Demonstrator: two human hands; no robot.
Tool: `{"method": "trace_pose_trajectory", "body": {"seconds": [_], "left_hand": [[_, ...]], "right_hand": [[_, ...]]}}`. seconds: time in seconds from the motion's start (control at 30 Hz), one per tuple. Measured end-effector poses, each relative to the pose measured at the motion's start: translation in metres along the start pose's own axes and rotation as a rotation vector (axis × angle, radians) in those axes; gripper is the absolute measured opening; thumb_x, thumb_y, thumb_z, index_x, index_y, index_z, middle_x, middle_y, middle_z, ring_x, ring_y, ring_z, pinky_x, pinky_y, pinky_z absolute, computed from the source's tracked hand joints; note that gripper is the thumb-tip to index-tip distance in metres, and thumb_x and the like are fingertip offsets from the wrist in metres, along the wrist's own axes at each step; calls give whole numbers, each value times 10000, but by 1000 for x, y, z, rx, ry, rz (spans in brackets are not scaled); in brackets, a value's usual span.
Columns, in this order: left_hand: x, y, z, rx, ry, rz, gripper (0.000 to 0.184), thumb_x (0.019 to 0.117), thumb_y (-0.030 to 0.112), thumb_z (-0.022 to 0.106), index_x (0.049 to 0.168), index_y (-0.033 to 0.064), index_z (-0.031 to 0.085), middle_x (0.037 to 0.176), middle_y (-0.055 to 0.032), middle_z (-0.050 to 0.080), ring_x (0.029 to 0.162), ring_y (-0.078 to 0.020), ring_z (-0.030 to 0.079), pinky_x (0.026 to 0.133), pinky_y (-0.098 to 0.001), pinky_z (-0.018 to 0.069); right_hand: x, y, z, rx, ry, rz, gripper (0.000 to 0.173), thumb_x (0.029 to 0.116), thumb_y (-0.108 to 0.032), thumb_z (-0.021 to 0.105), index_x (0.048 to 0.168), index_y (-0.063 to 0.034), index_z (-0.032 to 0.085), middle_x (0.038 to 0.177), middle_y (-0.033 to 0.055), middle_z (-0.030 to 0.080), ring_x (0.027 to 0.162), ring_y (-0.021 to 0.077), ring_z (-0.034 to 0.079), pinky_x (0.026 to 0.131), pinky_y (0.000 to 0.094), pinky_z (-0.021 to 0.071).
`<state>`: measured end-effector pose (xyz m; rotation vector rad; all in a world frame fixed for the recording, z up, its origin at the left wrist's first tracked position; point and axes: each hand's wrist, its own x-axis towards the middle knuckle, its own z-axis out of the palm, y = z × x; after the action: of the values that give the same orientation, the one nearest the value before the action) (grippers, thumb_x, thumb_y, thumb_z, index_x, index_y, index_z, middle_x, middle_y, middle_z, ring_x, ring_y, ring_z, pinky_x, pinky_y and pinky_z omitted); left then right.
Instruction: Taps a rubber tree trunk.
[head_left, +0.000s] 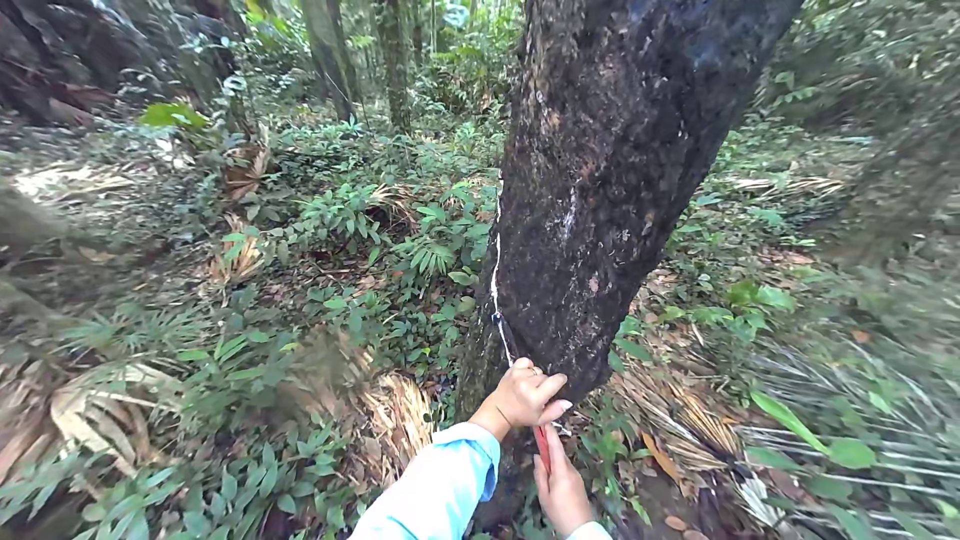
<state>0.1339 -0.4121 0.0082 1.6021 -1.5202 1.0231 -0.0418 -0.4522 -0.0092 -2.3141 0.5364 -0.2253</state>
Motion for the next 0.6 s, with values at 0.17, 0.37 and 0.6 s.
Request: {"method": "trace_pose_trajectory", "body": {"seconds": [0.17,0.37,0.6], "left_hand": [[-10,-24,-14,-78,-59,76,493,1001,411,453,947,31,763,559,-52,625,487,-182,562,641,-335,484],[-16,-41,-27,-172,-98,183,475,1004,401,464,937,34,758,566,-50,627,506,-181,578,659,-333,489],[-22,-52,-36,-229,-109,223,458,995,388,480,932,32,762,576,-55,644,508,-186,586,669,-338,492]], "right_hand": [[2,-25,35,73,74,44,632,959,18,572,1548,78,349,1274,348,644,1053,535,689,929,651,529],[0,-51,71,124,180,129,627,946,41,571,1531,107,353,1246,373,641,1030,546,689,913,661,531],[0,-66,95,125,251,175,618,949,41,576,1524,113,360,1255,379,635,1047,546,685,926,651,530]]}}
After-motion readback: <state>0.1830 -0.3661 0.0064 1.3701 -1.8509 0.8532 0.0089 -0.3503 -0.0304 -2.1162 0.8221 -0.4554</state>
